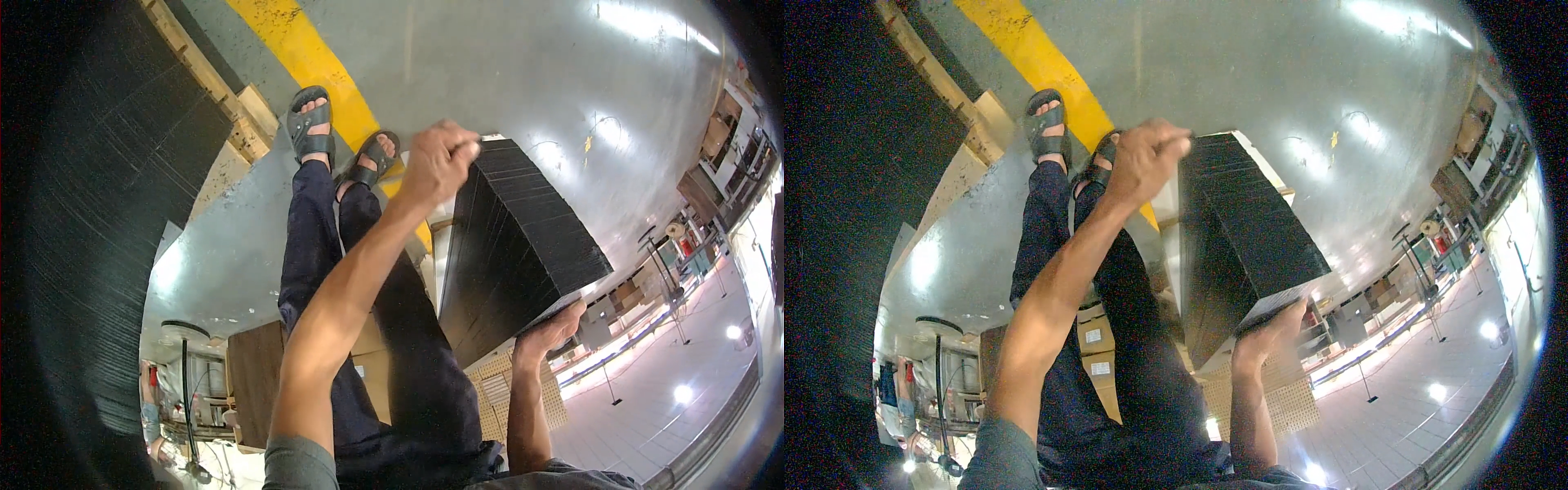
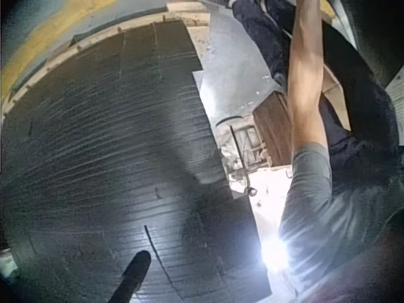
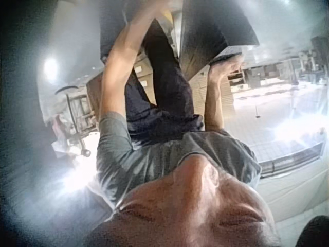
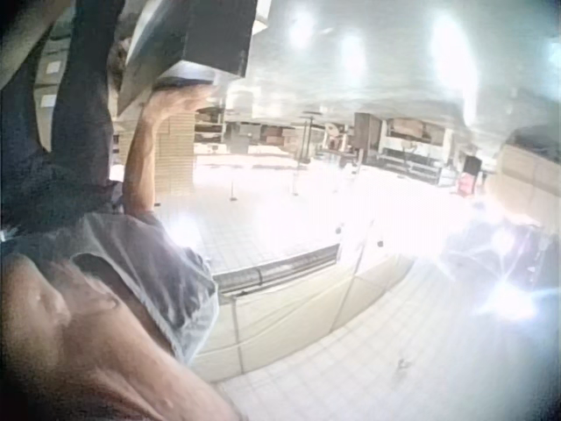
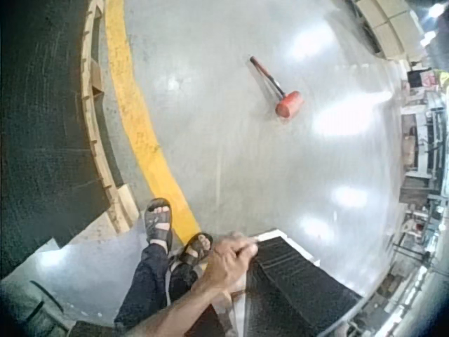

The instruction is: Applying a touch-up tool to the edges and corners of a black laminated wooden panel.

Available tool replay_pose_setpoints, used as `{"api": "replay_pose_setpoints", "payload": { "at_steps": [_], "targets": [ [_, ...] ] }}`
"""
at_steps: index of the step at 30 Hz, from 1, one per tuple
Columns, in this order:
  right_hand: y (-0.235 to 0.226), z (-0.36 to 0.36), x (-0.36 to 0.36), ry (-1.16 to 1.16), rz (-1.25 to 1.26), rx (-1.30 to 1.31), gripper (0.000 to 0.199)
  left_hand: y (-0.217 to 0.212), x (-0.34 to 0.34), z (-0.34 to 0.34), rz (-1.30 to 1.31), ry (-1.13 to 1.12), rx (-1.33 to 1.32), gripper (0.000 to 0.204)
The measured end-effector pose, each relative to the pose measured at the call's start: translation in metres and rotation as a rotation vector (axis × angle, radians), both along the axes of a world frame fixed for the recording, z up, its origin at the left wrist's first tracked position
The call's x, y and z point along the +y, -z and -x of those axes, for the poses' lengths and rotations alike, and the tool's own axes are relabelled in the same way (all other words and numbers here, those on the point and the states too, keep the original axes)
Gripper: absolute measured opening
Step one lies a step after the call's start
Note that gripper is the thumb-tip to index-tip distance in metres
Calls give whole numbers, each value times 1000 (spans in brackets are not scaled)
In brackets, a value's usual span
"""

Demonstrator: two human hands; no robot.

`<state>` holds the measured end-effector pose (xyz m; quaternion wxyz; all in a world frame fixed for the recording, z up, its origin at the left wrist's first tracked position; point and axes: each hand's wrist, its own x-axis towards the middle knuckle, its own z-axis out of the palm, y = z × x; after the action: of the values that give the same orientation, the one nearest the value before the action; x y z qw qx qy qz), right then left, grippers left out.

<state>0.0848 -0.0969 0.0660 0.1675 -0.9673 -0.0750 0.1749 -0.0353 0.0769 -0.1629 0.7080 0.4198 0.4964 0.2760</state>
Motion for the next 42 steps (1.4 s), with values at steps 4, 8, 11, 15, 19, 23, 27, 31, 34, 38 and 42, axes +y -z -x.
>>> {"api": "replay_pose_setpoints", "payload": {
  "at_steps": [4, 8, 11, 15, 19, 23, 27, 31, 34, 38, 42],
  "targets": [
    [4, -3, 3, -128, -49, 138, 61, 23, -1, -4, -60, -151, 169, 15],
    [4, -13, -11, -116, 10, 39, 62, -6, -15, -15, 56, -194, 45, 23],
    [0, -8, -11, -233, 148, 3, 61, 10, -20, -6, 97, -203, 111, 23],
    [-2, 4, 7, -102, -47, 160, 59, 20, -31, -11, 178, -394, 185, 19],
    [3, -13, -12, -300, 177, -81, 60, 11, -35, -23, 129, -404, 208, 17],
    [0, -1, 0, -292, 22, 42, 64, 8, -44, -19, 118, -472, 236, 16],
    [-4, 2, -1, -219, 255, -17, 67, -1, -41, -18, 141, -376, 213, 15],
    [-8, -9, -8, -395, 135, 114, 70, -30, -40, -15, 51, -399, 154, 13],
    [-6, 2, -2, -227, 236, 40, 64, 0, -34, -12, 54, -359, 196, 14],
    [-2, -10, -18, -365, 253, 19, 61, -8, -40, -7, 12, -302, 192, 16],
    [4, 9, 22, -385, 111, -201, 59, -36, -33, 3, -41, -277, 131, 10]
  ]
}}
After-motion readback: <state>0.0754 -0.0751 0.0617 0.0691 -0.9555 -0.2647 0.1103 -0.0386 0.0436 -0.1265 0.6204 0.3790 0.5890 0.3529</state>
